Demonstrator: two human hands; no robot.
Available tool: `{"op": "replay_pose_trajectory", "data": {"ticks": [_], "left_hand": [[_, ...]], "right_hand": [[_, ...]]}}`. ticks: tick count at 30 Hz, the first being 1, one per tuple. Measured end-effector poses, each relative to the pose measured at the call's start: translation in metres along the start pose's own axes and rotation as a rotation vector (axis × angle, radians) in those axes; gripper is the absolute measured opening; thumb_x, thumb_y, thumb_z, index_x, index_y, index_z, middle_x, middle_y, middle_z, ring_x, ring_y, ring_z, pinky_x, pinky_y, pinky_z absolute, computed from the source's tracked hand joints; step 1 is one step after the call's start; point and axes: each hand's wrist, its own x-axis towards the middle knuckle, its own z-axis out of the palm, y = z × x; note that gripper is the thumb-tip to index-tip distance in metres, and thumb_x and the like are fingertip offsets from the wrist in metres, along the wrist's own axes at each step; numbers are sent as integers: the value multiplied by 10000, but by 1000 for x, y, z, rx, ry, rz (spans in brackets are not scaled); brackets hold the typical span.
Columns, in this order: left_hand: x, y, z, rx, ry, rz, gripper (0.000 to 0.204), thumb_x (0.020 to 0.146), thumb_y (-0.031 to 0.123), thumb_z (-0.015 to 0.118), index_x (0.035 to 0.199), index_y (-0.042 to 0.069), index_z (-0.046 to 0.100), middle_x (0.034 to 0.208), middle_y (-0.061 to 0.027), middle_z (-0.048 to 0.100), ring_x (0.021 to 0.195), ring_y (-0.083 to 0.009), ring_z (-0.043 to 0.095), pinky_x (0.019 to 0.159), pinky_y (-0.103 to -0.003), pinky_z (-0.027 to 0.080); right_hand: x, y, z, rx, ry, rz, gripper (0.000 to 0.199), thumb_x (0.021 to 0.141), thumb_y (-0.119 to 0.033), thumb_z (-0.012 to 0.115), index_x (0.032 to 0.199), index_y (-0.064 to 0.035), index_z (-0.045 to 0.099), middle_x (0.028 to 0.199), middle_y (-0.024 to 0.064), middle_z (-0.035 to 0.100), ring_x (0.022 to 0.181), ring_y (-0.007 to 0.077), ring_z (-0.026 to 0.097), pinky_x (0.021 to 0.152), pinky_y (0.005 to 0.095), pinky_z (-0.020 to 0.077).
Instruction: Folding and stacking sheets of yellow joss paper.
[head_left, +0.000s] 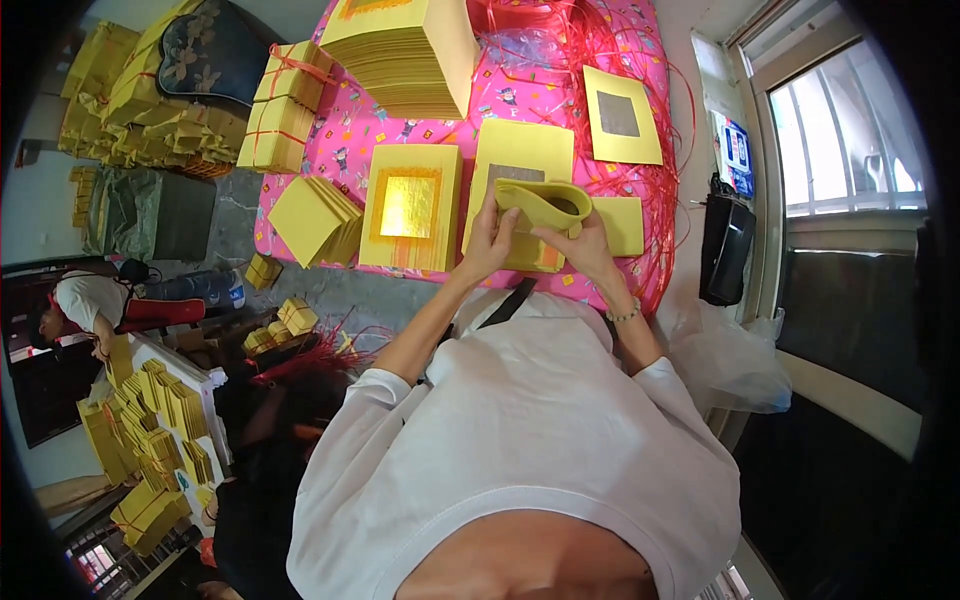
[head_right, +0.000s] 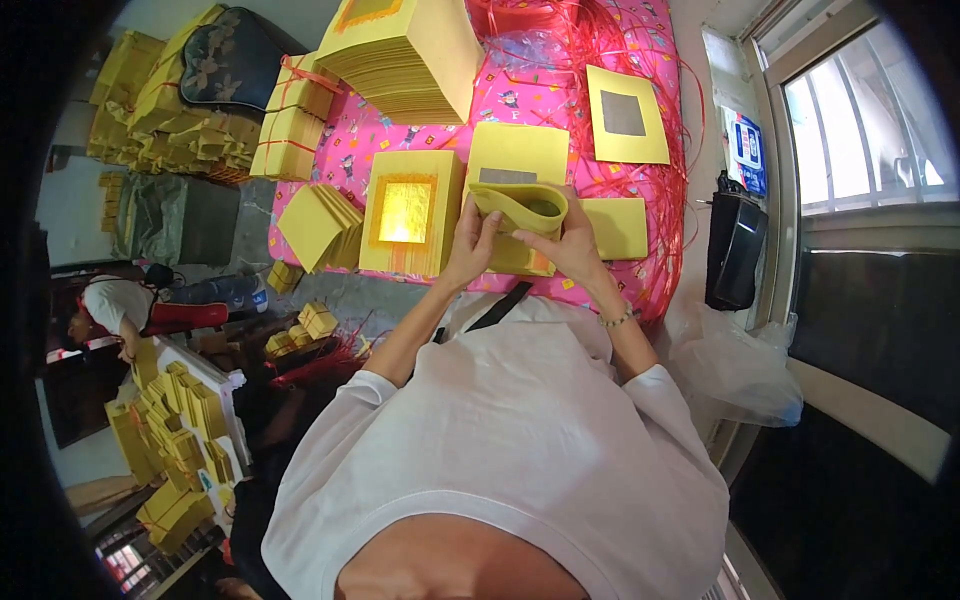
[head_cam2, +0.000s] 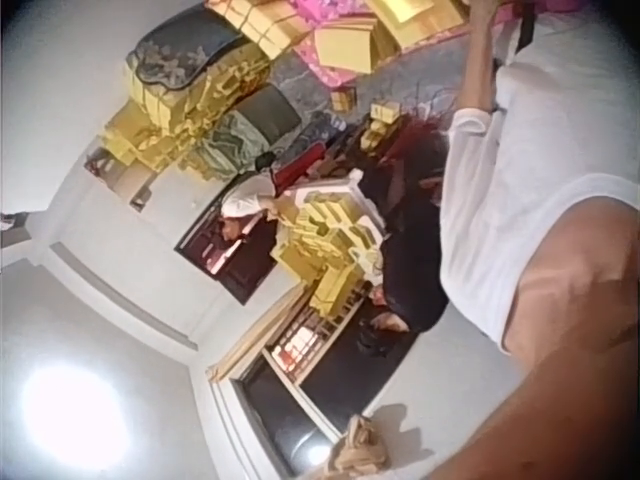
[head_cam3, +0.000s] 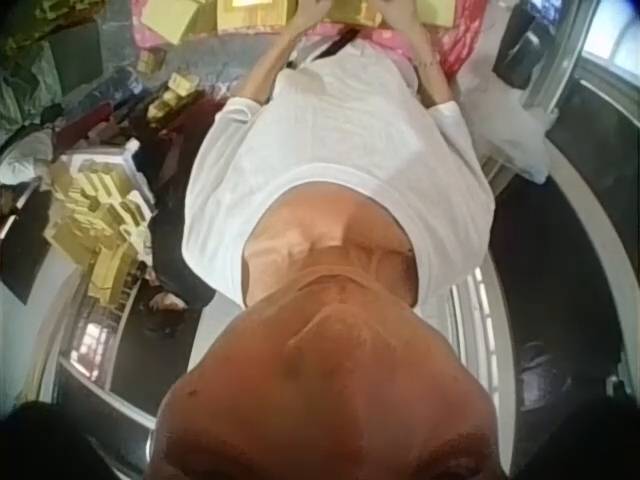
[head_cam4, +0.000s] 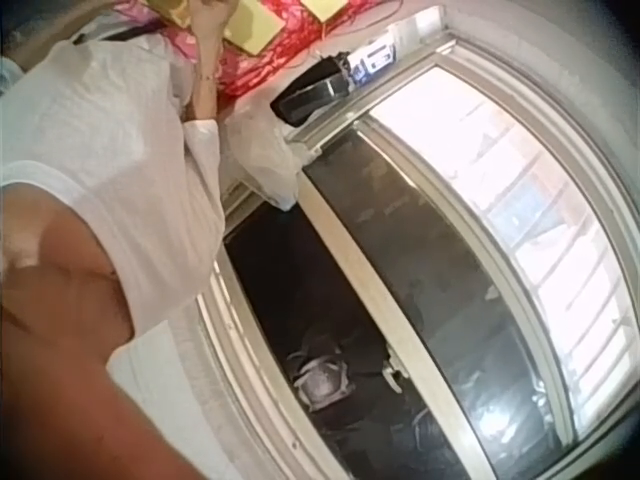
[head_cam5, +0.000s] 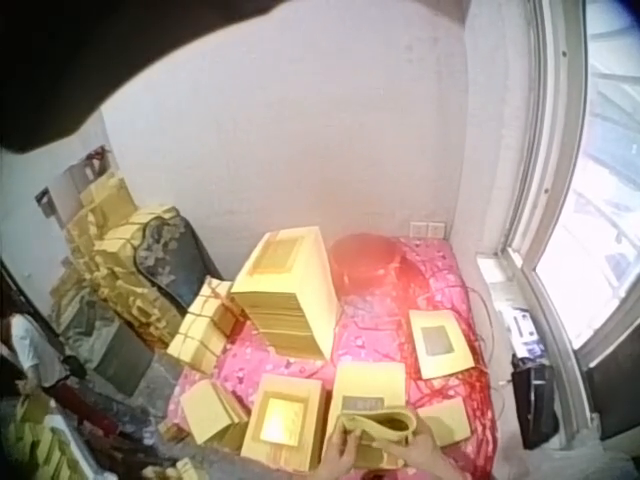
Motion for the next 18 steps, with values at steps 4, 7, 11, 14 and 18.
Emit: {"op": "replay_pose_trajectory", "data": {"ticks": [4,7,11,14,18], "left_hand": [[-3,4,4,55,57,70,444,973,41,439,1389,-16,294,1163,-128,561,1043,-156,540,871,-272,443],[-5,0,2,48,43,52,429,975,44,438,1376,-15,297,1140,-135,570,1011,-158,552,842,-270,452],[-3,-4,4,145,59,136,368,978,53,434,1325,-20,334,1073,-142,582,951,-158,563,797,-269,454],[-4,-2,2,127,47,62,270,979,57,431,1233,-20,382,1001,-131,572,905,-154,553,764,-271,449],[-2,-6,4,135,61,100,196,976,62,446,1156,-8,411,966,-97,559,879,-136,538,731,-265,444]], "right_hand": [[11,-50,-2,-440,193,-392,611,750,-199,784,1276,-46,514,1365,157,432,1232,281,462,1010,384,415],[17,-77,-3,-660,93,-586,545,763,-234,752,1246,-69,559,1309,147,492,1204,317,485,1007,414,415],[24,-71,-4,-807,-10,-648,411,787,-193,711,1172,-83,619,1184,121,573,1117,303,541,940,399,453],[25,-68,-3,-746,-8,-606,334,790,-150,691,1115,-83,649,1031,106,620,968,282,596,832,385,492],[24,-64,0,-714,39,-588,293,785,-128,699,1074,-96,664,907,77,621,800,247,616,687,353,512]]}}
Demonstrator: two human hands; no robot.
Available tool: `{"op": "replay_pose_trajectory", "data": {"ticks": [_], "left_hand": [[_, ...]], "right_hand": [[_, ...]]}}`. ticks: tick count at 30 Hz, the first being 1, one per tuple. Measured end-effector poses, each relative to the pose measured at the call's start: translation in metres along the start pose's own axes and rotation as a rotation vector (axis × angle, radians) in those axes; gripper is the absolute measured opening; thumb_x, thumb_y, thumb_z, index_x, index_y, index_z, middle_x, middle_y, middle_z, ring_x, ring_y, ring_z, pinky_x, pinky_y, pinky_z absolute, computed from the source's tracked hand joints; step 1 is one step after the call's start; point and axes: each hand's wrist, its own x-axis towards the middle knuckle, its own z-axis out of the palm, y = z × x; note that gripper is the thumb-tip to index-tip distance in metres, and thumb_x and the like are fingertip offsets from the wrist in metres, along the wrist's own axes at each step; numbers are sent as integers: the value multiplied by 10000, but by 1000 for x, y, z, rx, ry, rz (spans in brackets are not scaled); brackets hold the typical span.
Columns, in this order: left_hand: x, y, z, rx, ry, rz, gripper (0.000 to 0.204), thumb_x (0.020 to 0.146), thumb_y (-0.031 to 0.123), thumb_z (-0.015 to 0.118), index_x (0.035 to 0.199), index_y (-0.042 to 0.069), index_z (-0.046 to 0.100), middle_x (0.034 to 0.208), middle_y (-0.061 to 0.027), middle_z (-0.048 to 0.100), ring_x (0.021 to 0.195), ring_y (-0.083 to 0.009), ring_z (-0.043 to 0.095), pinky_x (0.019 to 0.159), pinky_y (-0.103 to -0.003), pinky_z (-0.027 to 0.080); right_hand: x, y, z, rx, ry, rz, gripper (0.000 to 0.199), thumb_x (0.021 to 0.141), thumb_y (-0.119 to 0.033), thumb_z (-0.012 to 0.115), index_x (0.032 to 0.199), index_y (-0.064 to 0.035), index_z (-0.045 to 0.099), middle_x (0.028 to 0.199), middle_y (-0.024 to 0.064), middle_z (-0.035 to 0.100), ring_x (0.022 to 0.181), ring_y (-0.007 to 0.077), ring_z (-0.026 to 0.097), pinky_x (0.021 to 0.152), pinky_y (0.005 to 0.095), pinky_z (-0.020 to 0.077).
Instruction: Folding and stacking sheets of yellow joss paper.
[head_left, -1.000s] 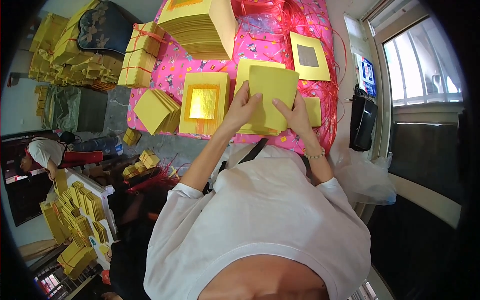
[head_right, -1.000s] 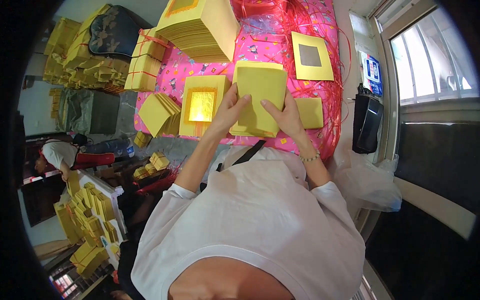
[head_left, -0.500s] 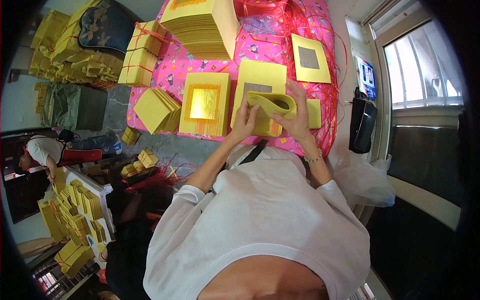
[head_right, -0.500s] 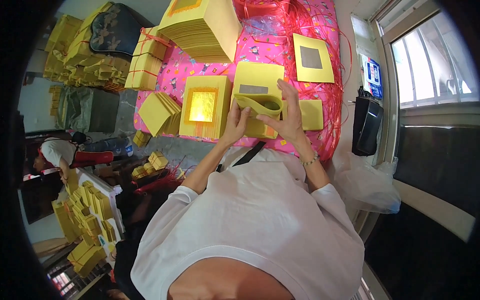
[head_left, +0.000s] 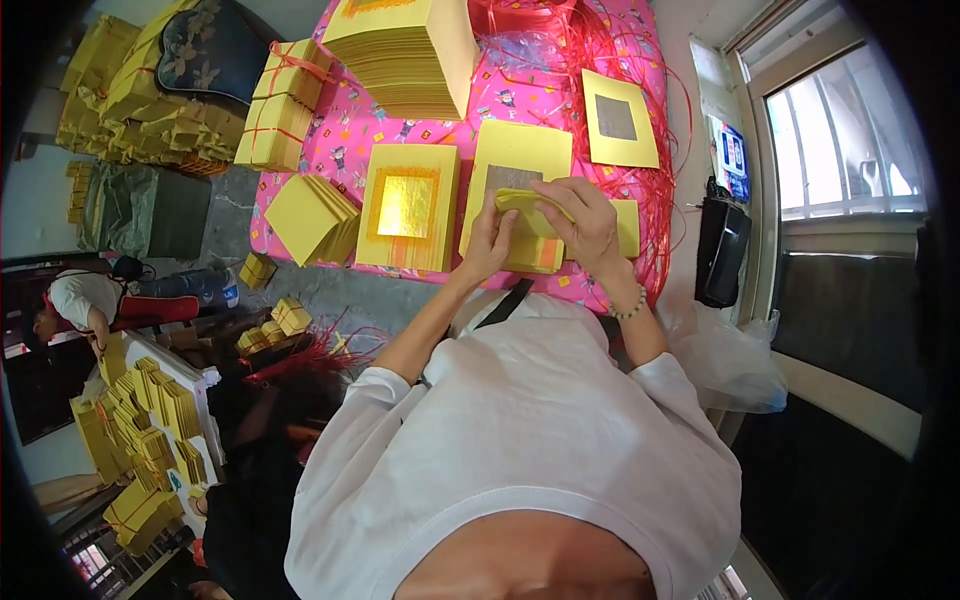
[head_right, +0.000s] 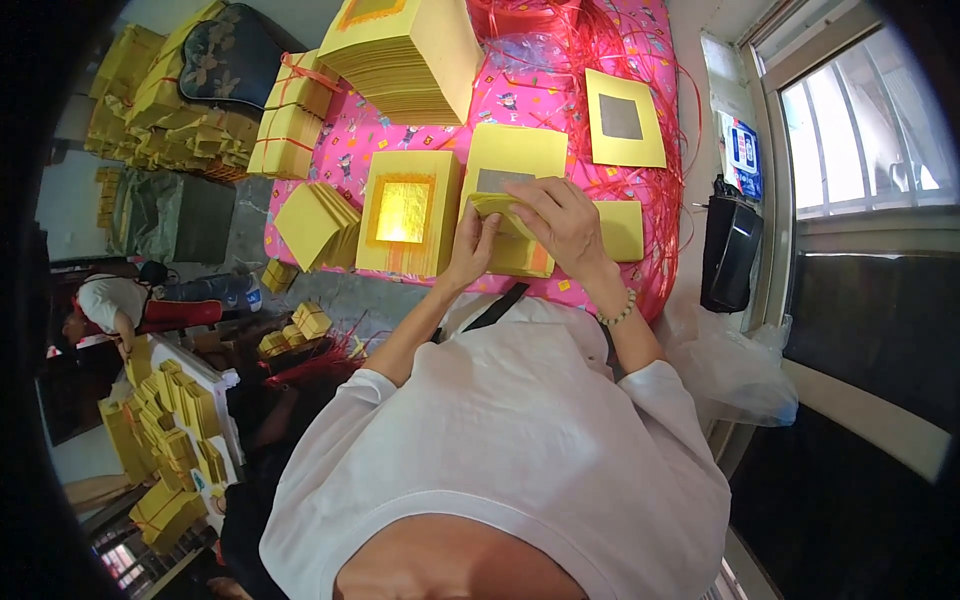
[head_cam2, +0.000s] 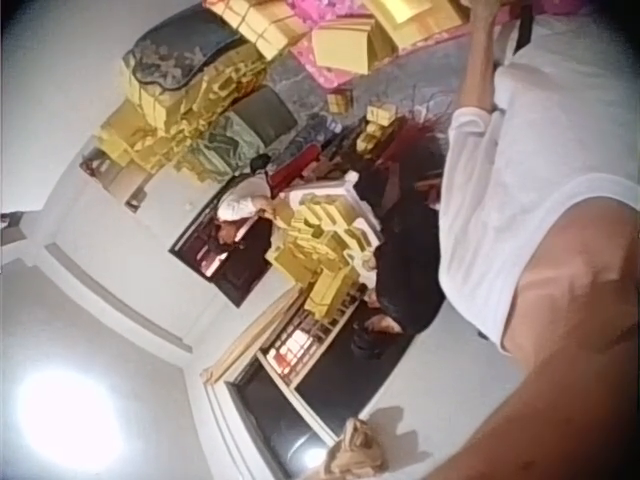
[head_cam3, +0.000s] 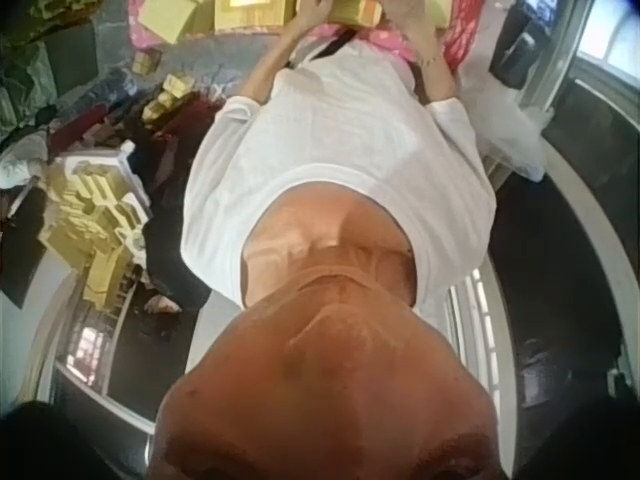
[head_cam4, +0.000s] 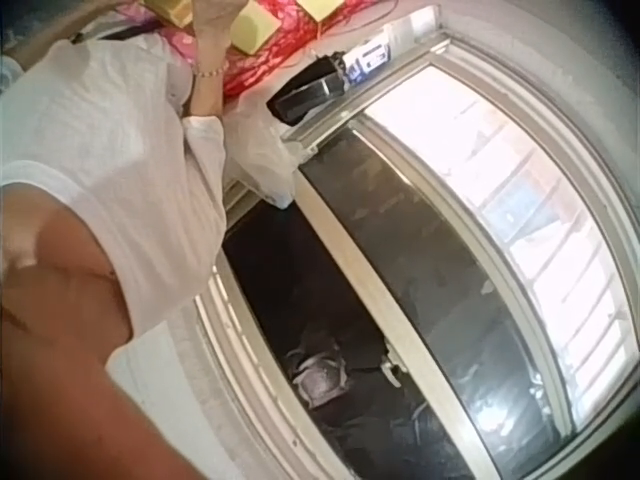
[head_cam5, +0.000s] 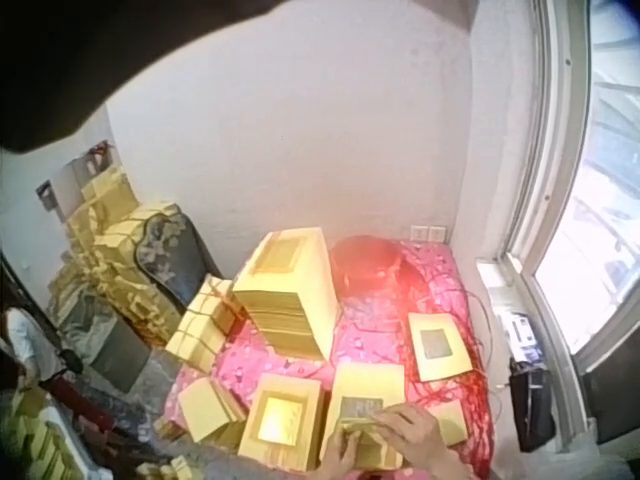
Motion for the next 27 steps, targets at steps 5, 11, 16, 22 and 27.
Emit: {"op": "replay_pose_trajectory", "data": {"ticks": [5,11,16,22,27], "left_hand": [[3,3,2,-269,71,-93,212,964,81,488,1157,3,447,963,-50,557,865,-107,530,725,-254,451],[16,7,-3,-52,35,-15,354,949,123,522,1266,-16,444,1038,-83,613,911,-116,567,790,-256,460],[39,28,-18,-138,-100,-189,339,932,112,539,1240,-9,466,1067,-77,624,947,-130,588,820,-278,466],[59,56,-19,-351,-108,-486,306,942,112,520,1223,-2,482,1110,-81,616,994,-146,584,862,-290,460],[62,56,-16,-425,-124,-653,323,958,126,513,1256,7,477,1178,-86,599,1072,-159,576,927,-296,449]], "right_hand": [[2,3,5,29,35,9,265,781,-107,705,1045,-100,676,860,68,616,741,231,622,628,326,512],[9,6,2,64,27,85,228,776,-90,710,1003,-94,690,875,81,625,780,241,633,650,318,518],[10,4,3,504,216,551,502,856,-55,675,1302,6,454,1108,108,586,1036,149,575,841,259,499],[-10,12,17,919,24,768,447,915,-189,634,1276,17,469,1116,90,608,981,152,602,797,271,513],[-15,11,23,1046,61,925,301,948,-206,579,1149,18,588,1033,72,654,912,113,623,767,252,510]]}}
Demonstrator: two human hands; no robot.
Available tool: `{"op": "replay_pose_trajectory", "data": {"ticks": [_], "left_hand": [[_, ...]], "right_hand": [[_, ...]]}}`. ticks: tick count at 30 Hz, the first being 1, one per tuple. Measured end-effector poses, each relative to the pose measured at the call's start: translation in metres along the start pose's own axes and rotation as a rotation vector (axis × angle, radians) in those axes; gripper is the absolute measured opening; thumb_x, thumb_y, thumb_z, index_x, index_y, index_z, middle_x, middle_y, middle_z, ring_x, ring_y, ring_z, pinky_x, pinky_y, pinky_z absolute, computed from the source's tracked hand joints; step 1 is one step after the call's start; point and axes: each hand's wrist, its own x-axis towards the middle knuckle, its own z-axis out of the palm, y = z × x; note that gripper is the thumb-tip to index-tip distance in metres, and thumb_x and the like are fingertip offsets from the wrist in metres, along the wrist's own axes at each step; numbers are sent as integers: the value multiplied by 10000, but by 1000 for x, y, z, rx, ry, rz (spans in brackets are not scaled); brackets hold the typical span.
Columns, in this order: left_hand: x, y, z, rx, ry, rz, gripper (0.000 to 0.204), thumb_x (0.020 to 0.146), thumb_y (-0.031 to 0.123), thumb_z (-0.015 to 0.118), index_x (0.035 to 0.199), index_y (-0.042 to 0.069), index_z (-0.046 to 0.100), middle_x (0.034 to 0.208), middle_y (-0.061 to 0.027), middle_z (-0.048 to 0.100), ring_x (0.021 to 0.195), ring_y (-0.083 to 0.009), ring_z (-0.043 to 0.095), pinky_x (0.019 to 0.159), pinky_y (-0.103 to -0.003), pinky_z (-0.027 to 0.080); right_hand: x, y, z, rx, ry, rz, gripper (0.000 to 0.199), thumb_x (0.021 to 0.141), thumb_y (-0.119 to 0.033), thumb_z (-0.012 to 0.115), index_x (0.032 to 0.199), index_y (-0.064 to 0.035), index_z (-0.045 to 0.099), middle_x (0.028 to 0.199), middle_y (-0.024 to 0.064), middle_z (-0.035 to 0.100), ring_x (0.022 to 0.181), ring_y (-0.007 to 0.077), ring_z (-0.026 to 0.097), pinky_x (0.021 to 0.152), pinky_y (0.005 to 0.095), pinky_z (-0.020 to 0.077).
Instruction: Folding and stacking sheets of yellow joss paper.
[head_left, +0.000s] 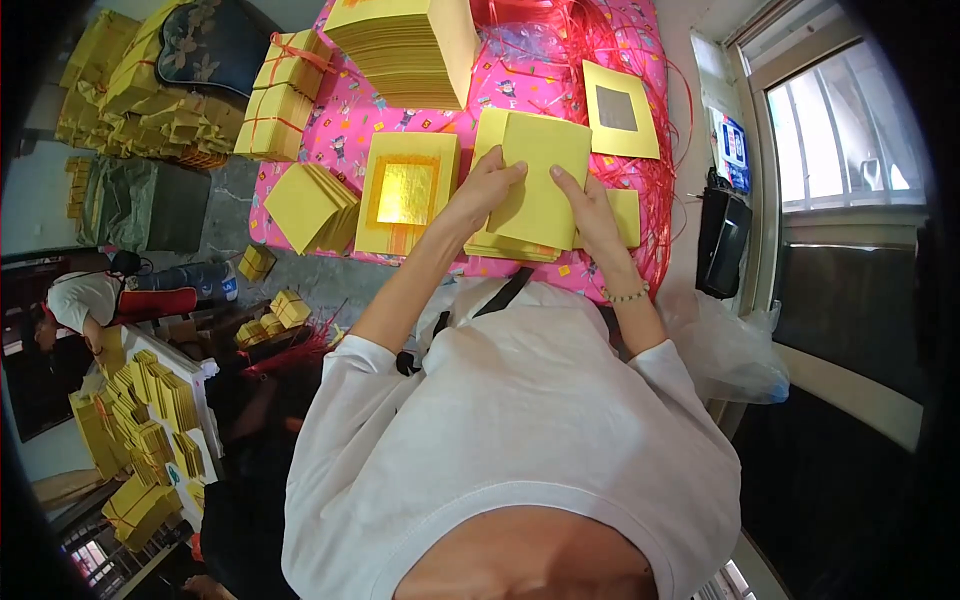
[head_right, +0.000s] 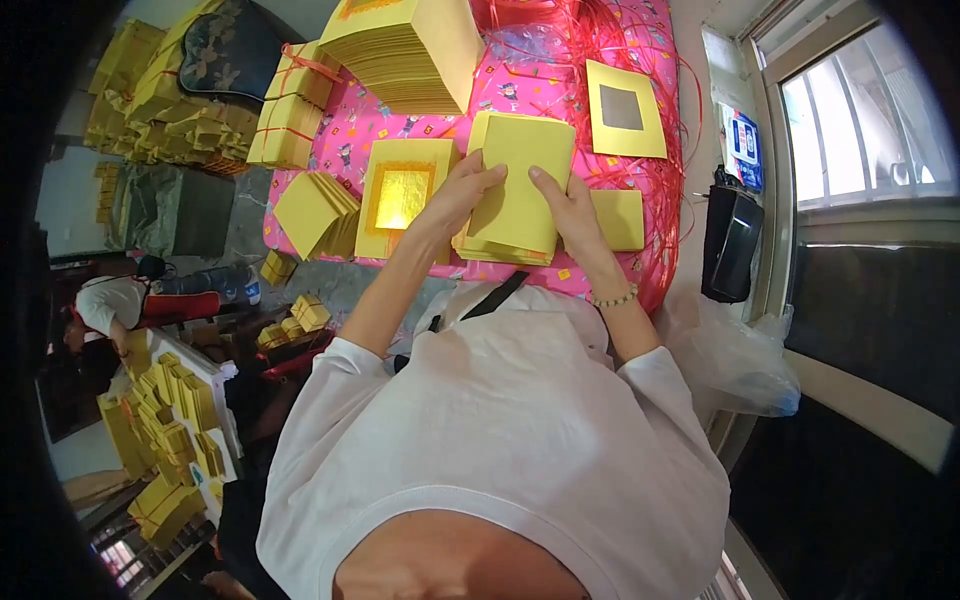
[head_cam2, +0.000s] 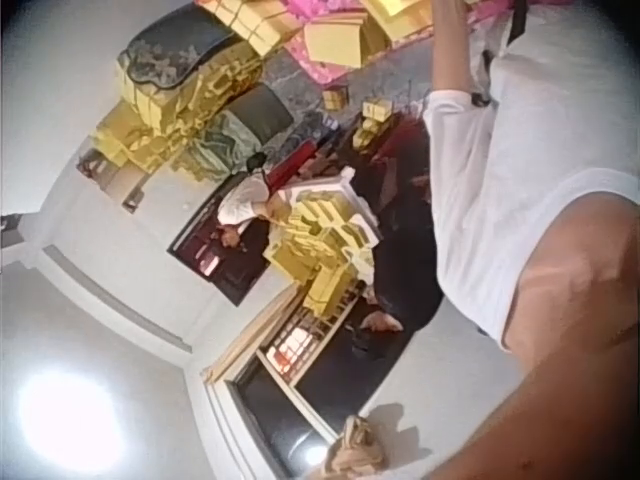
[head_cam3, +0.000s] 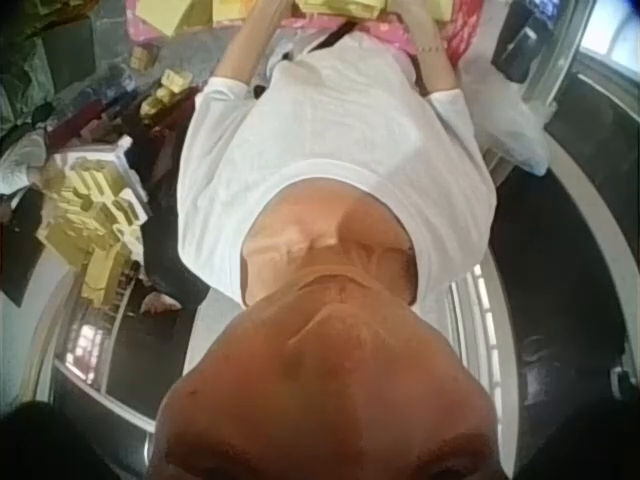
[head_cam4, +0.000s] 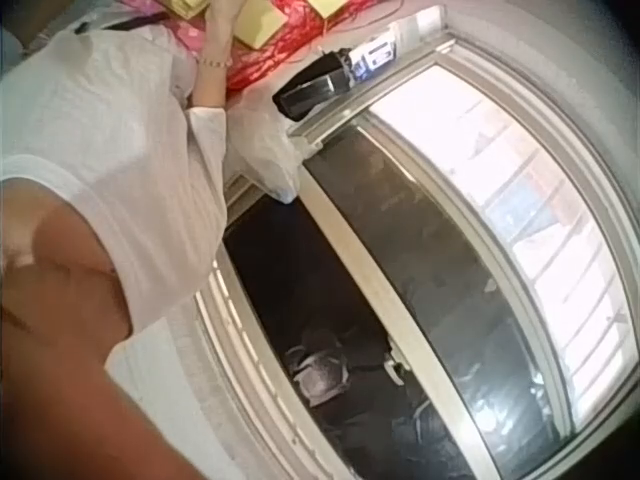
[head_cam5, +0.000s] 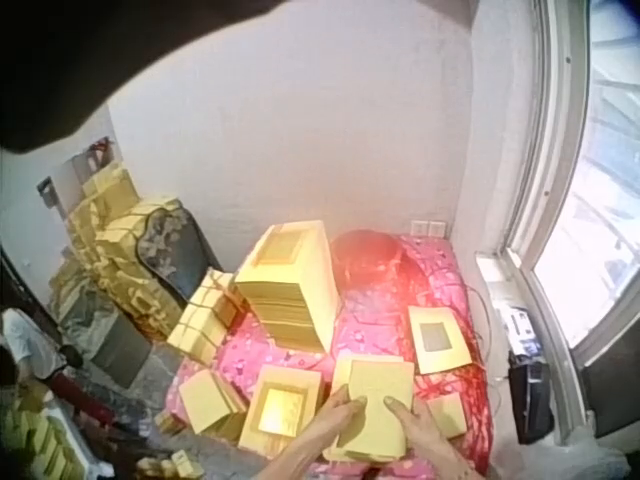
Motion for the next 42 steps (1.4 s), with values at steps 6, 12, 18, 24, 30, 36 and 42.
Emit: {"op": "replay_pose_trajectory", "data": {"ticks": [6,12,18,24,30,36,42], "left_hand": [[8,-4,-2,28,23,-78,346,947,120,515,1249,-30,439,1135,-128,574,1033,-201,567,877,-308,460],[5,-2,2,86,58,-91,293,955,115,509,1219,-8,473,1169,-113,581,1064,-179,570,889,-298,470],[-9,-5,13,139,84,71,325,963,128,502,1263,16,449,1193,-91,576,1079,-162,561,915,-287,446],[-26,-3,27,94,69,318,272,959,106,491,1199,14,401,1082,-75,541,990,-111,526,841,-272,445],[-37,-1,32,91,64,372,379,964,87,476,1305,12,330,1127,-83,546,985,-115,541,832,-270,452],[-41,-6,34,94,57,491,435,978,86,449,1380,19,297,1175,-86,549,1062,-130,537,894,-275,437],[-43,-8,29,117,69,409,377,979,95,455,1334,15,354,1198,-94,538,1101,-144,519,939,-287,416]], "right_hand": [[0,0,-3,14,9,42,307,955,-221,569,1153,11,599,1034,63,660,881,106,630,750,243,513],[0,1,-4,60,14,5,282,937,-169,592,1140,28,594,1020,76,667,858,109,637,725,247,524],[-10,-10,0,-5,-2,-72,272,941,-153,583,1140,32,591,1016,71,665,862,100,630,728,246,519],[-22,-19,3,-68,-34,-186,273,936,-144,590,1151,24,586,1017,55,660,876,90,613,753,243,505],[-25,-23,-1,-104,-67,-196,262,933,-140,596,1139,21,589,1018,57,658,880,88,611,754,243,503],[-21,-31,-4,-46,-21,-118,241,934,-165,602,1090,18,617,951,48,672,813,71,618,699,227,502],[-18,-40,9,16,77,-253,233,941,-194,597,1036,14,646,861,28,675,730,57,609,632,210,491]]}}
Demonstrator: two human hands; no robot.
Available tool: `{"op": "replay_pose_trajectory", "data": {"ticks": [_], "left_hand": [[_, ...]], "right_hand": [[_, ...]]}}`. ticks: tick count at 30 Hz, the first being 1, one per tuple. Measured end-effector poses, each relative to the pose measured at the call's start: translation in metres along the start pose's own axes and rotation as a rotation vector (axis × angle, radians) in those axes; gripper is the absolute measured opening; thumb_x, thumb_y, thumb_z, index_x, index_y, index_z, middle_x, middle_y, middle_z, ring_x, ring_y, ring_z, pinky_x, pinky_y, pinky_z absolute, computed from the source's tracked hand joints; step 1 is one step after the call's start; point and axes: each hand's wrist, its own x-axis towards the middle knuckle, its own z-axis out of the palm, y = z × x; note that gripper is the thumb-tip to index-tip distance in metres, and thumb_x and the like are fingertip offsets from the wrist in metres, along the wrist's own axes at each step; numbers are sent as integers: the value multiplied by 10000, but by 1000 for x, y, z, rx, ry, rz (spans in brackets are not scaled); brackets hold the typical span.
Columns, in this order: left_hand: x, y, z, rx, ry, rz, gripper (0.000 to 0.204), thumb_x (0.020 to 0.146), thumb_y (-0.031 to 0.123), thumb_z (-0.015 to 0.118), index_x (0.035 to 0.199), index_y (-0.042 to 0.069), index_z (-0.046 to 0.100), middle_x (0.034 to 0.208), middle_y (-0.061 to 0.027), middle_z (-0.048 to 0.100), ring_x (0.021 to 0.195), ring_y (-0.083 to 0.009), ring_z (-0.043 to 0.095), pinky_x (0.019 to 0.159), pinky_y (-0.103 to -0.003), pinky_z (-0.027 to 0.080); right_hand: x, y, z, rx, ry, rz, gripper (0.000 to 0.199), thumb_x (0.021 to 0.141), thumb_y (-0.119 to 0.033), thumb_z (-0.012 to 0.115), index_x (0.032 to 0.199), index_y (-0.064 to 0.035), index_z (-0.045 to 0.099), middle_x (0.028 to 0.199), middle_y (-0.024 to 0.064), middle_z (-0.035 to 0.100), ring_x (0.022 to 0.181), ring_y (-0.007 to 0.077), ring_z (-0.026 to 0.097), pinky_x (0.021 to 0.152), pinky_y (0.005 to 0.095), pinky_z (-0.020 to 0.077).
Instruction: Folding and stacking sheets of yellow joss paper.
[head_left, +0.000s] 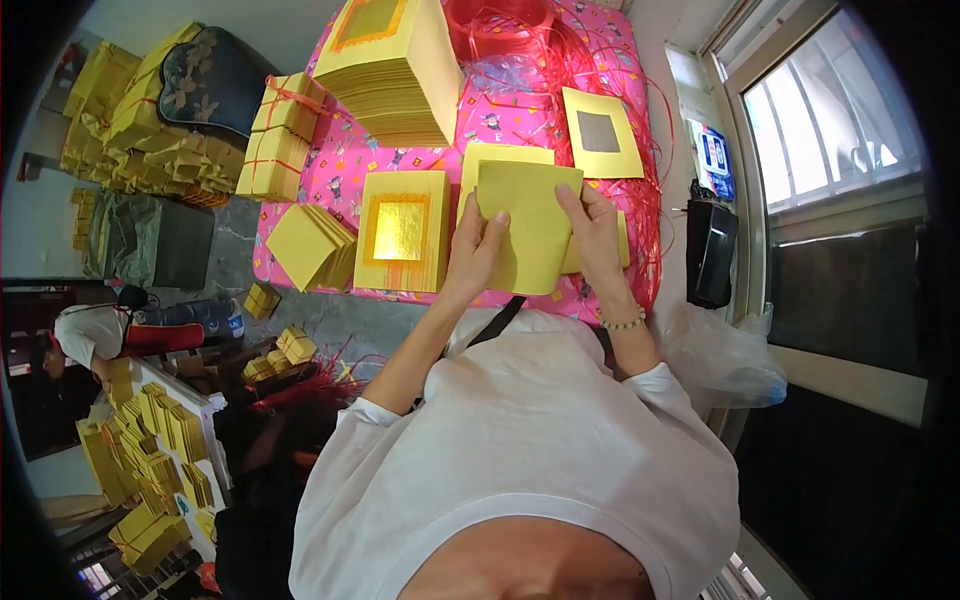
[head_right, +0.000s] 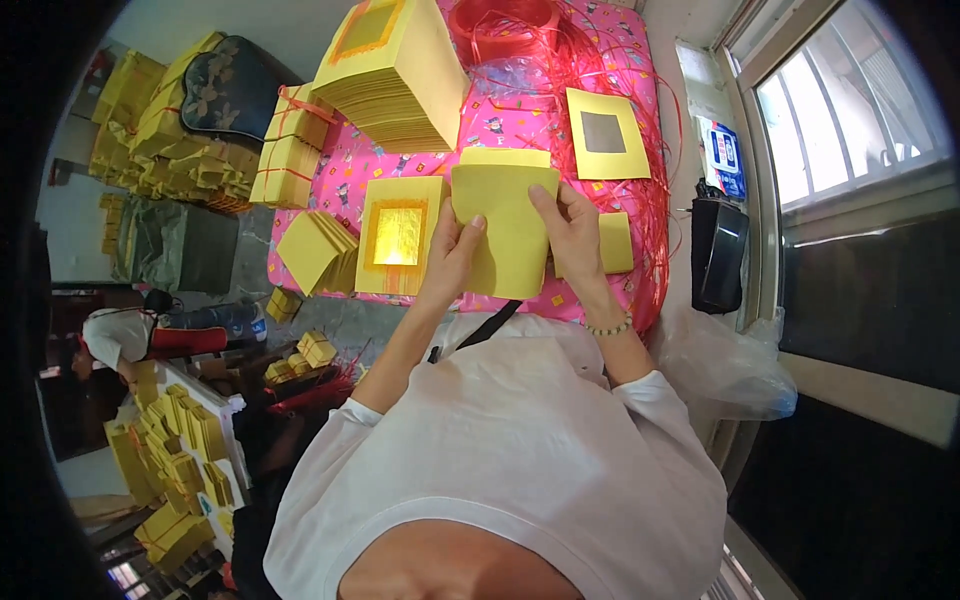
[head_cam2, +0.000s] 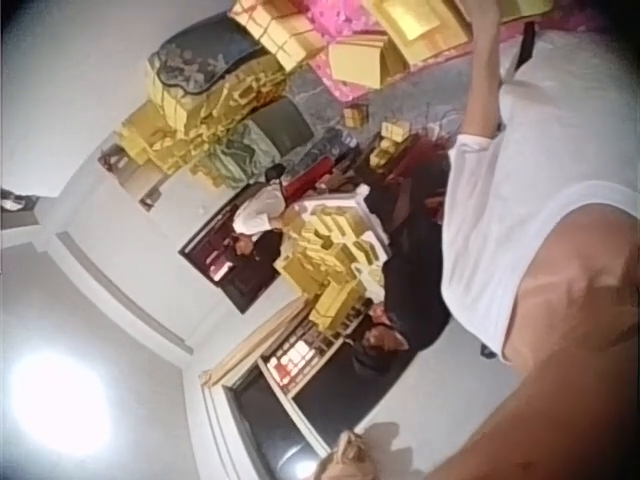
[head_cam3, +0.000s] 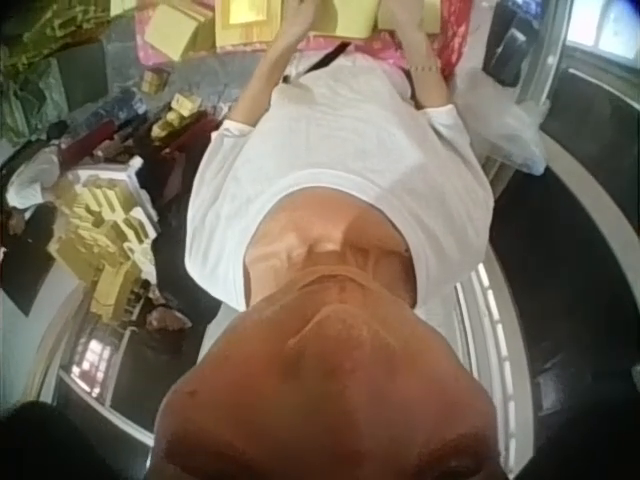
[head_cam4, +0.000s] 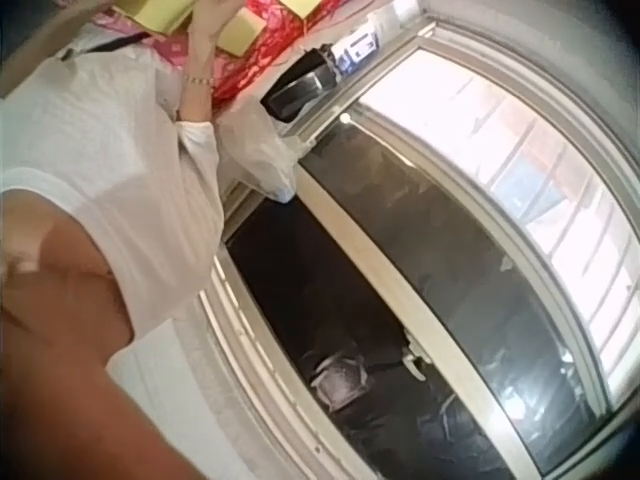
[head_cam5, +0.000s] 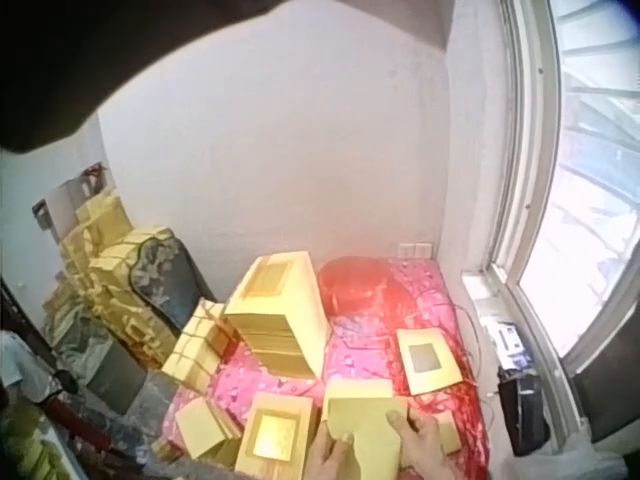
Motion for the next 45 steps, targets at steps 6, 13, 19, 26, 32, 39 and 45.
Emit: {"op": "replay_pose_trajectory", "data": {"ticks": [6,13,19,26,32,39,45], "left_hand": [[-2,3,-2,-4,34,-45,303,978,99,461,1264,19,399,1124,-79,572,1022,-117,540,881,-272,436],[-1,-6,-10,-5,75,-26,258,967,93,475,1210,17,437,1108,-76,577,1020,-124,539,889,-284,428],[1,-6,-18,12,36,-115,330,971,97,473,1288,19,425,1192,-75,568,1098,-140,530,944,-287,409],[8,-5,-19,-3,42,-191,382,967,101,475,1338,26,418,1243,-73,568,1132,-151,536,960,-291,410],[15,-12,-18,-18,55,-205,358,957,70,477,1306,8,425,1225,-97,563,1121,-166,534,949,-303,415],[23,-14,-20,21,71,-233,365,955,68,479,1312,14,428,1232,-94,563,1120,-164,538,953,-304,413],[29,-16,-21,-8,76,-309,381,962,98,486,1333,26,438,1230,-84,587,1095,-167,572,928,-301,444]], "right_hand": [[7,7,-9,-94,19,-6,231,951,-194,580,1029,10,654,824,0,655,701,33,574,613,193,472],[5,2,-9,-100,13,92,268,934,-233,606,1007,17,667,801,-9,652,667,30,565,557,195,456],[-2,31,-27,-273,-169,189,292,915,-253,634,981,28,674,783,5,667,654,57,598,556,214,481],[-11,21,-25,-259,-253,323,277,934,-250,610,969,16,679,762,-7,663,603,32,578,517,184,458],[-12,23,-25,-300,-221,310,269,931,-252,615,989,4,673,754,-17,659,596,22,561,494,175,429],[-10,49,-35,-263,-228,291,273,926,-254,623,990,6,674,777,-16,661,611,29,568,517,188,446],[-13,56,-41,-284,-241,355,281,923,-238,628,1044,12,667,844,18,682,695,50,604,568,210,483]]}}
